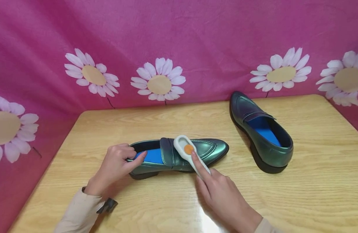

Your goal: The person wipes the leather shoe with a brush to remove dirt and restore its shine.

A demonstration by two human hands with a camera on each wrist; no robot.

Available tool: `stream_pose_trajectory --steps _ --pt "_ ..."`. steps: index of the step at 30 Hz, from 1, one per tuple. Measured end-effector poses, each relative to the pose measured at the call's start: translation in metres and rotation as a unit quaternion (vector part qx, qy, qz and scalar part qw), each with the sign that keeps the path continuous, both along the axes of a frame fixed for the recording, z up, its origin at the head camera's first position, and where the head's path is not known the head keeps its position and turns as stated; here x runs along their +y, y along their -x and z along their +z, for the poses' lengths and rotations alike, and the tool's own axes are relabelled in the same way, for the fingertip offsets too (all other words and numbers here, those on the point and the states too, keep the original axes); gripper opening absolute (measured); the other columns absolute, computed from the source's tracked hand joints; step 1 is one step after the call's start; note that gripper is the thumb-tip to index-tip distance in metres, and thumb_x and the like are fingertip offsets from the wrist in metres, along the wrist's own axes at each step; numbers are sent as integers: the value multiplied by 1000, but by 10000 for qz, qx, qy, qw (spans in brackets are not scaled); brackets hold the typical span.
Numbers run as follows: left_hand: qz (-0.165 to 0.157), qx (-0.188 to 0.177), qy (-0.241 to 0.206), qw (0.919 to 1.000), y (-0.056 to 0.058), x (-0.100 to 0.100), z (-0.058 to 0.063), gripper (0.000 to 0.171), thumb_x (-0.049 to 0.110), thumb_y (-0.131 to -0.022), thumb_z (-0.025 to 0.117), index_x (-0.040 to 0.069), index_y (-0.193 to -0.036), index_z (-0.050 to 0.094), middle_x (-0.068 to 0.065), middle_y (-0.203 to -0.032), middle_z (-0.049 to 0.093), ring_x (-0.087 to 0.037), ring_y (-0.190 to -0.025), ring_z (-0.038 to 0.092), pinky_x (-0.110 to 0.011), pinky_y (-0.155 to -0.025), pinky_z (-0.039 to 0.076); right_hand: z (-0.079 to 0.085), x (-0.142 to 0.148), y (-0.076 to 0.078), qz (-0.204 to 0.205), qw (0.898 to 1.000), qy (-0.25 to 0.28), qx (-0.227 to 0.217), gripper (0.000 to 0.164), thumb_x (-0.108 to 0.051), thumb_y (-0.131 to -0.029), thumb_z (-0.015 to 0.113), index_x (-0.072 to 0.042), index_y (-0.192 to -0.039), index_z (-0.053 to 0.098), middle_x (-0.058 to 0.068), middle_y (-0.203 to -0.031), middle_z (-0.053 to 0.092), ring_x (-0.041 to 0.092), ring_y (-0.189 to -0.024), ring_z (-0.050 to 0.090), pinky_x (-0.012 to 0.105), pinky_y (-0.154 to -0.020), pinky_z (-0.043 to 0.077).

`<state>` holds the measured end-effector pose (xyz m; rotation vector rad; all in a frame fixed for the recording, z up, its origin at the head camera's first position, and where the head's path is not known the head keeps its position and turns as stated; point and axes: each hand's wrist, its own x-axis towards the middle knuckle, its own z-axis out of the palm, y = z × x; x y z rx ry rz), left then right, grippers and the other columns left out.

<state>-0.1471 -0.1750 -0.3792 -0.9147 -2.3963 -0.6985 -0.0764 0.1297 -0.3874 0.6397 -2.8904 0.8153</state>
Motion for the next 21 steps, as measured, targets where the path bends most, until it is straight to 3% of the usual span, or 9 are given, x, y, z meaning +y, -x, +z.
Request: stream_pose_trajectory --steps 2,5,12,14,17,21 --pt "-22 4 -8 10000 0 1 0 57 26 -88 67 17 -43 32 10 -49 21 -5 -45 24 -20 -46 17 -1 1 1 -56 9999 28 -142 72 -18 -96 59 -33 -153 19 6 -111 66 12 -92 63 39 -81 53" --pt "7 -25 6 10000 -1 1 0 57 25 -86 69 17 -43 33 10 -49 22 -5 -45 24 -20 -47 17 -1 -1 -3 165 9996 137 -195 71 -19 -96 59 -32 -154 19 4 -111 66 11 -92 62 36 -79 54" --pt "125 -146 44 9998 -2 -1 -2 56 23 -83 71 19 -44 32 11 -49 21 -4 -46 25 -21 -47 18 -2 -1 -10 1022 9934 104 504 75 -13 -91 65 -22 -153 25 1 -110 65 4 -88 59 30 -74 54" --pt "128 -139 51 9998 -1 -2 -2 56 23 -83 71 18 -44 32 11 -49 21 -5 -46 25 -21 -47 18 -1 -2 -11 1173 9918 134 486 74 -13 -92 64 -22 -154 24 -3 -106 64 0 -84 56 27 -72 53" --pt "116 -113 54 9999 0 -1 -1 56 23 -83 71 18 -44 32 10 -49 22 -5 -46 26 -21 -47 18 3 -4 -10 1003 9942 97 365 70 -17 -94 61 -25 -153 24 -5 -102 64 0 -82 55 27 -71 53" --pt "112 -105 69 9999 1 0 -1 56 24 -84 71 18 -44 32 11 -48 23 -5 -46 25 -21 -47 18 8 -8 -6 501 9985 52 204 67 -22 -96 60 -30 -152 25 1 -112 66 8 -92 63 34 -77 54"
